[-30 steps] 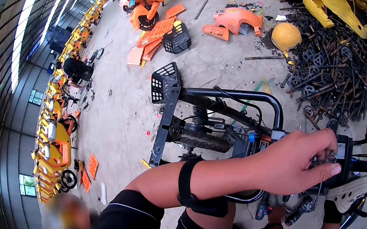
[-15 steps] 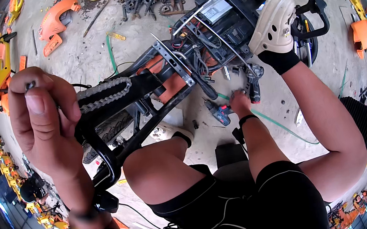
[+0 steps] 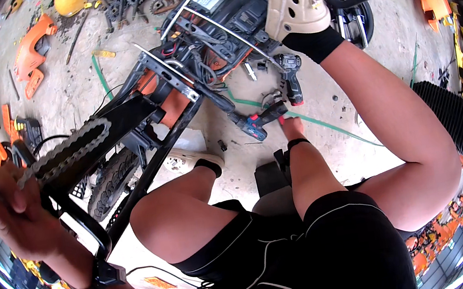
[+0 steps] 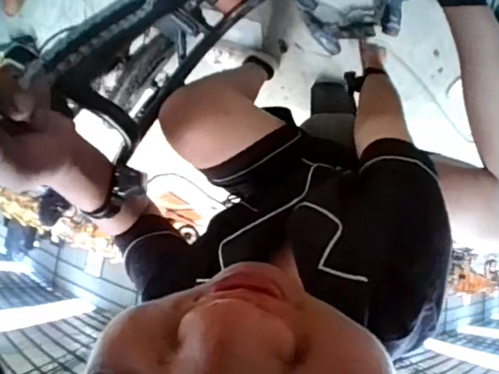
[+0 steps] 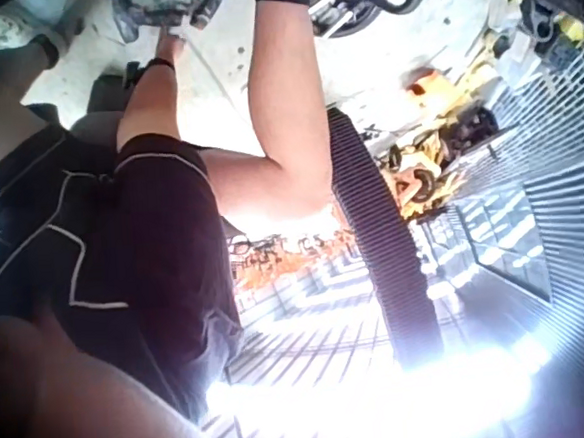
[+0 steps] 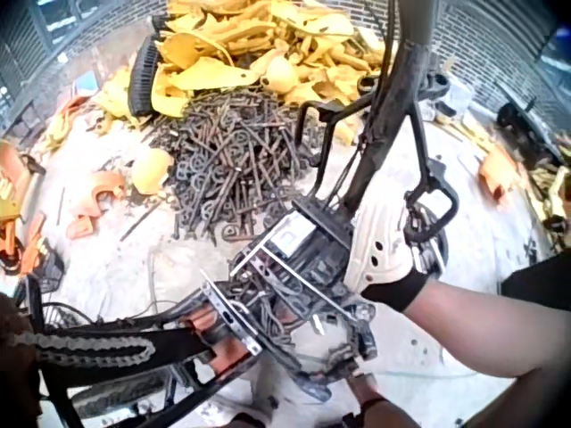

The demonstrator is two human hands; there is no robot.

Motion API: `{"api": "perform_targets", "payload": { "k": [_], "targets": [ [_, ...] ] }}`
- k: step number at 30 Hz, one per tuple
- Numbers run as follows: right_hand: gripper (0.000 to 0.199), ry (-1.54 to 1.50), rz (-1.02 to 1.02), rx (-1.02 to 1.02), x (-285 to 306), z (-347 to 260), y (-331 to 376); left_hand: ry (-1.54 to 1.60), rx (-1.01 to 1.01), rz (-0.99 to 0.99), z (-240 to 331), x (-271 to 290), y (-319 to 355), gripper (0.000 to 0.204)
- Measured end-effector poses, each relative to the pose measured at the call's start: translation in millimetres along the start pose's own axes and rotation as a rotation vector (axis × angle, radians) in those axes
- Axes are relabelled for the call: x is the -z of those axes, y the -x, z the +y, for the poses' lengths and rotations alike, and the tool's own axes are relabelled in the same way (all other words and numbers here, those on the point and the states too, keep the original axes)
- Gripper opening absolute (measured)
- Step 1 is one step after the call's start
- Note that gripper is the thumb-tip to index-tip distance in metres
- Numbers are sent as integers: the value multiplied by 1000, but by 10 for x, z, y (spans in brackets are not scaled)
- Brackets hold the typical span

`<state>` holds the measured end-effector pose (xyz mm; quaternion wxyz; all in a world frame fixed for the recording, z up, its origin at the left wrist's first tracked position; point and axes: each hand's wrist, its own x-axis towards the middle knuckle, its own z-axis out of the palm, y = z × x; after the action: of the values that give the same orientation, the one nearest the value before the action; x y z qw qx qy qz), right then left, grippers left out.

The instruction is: The person uses a hammer and pliers to detach a component from a black metal bicycle frame while sitting on the floor.

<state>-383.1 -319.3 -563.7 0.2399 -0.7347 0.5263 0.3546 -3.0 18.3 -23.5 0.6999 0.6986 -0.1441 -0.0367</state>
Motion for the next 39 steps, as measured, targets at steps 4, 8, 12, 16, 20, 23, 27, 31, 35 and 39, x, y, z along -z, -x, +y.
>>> {"api": "perform_targets", "payload": {
  "k": [4, 8, 12, 16, 20, 23, 27, 31, 35, 39],
  "targets": [
    [39, 171, -111, -124, -135, -132, 297, -85, -52, 131, 15, 43, 1, 28],
    [35, 204, -22, -137, -162, -321, 385, -546, -140, 232, 50, -39, 36, 34],
    [32, 447, 175, 72, -172, -282, 88, -639, -271, 151, -1, -83, 4, 37],
    [38, 462, 81, 112, -16, -429, -1, -307, -167, -48, 39, 15, 11, 34],
    [34, 366, 94, 106, 53, -579, 135, 7, 27, -211, 180, 68, -28, 27],
    [40, 282, 69, 34, 51, -649, 126, -1, -25, -144, 31, 42, -6, 21],
    [46, 244, 20, 39, 41, -669, 221, 25, 63, -91, 75, 241, 63, 25],
    [38, 344, 142, 113, -207, -492, 22, 18, 115, -266, 169, 408, 61, 29],
    [37, 324, 164, 234, 24, -642, 141, -153, -56, -184, 67, 334, 49, 15],
    [45, 78, 50, 266, 185, -782, 308, 109, 63, -117, 77, 361, 23, 16]
  ]
}}
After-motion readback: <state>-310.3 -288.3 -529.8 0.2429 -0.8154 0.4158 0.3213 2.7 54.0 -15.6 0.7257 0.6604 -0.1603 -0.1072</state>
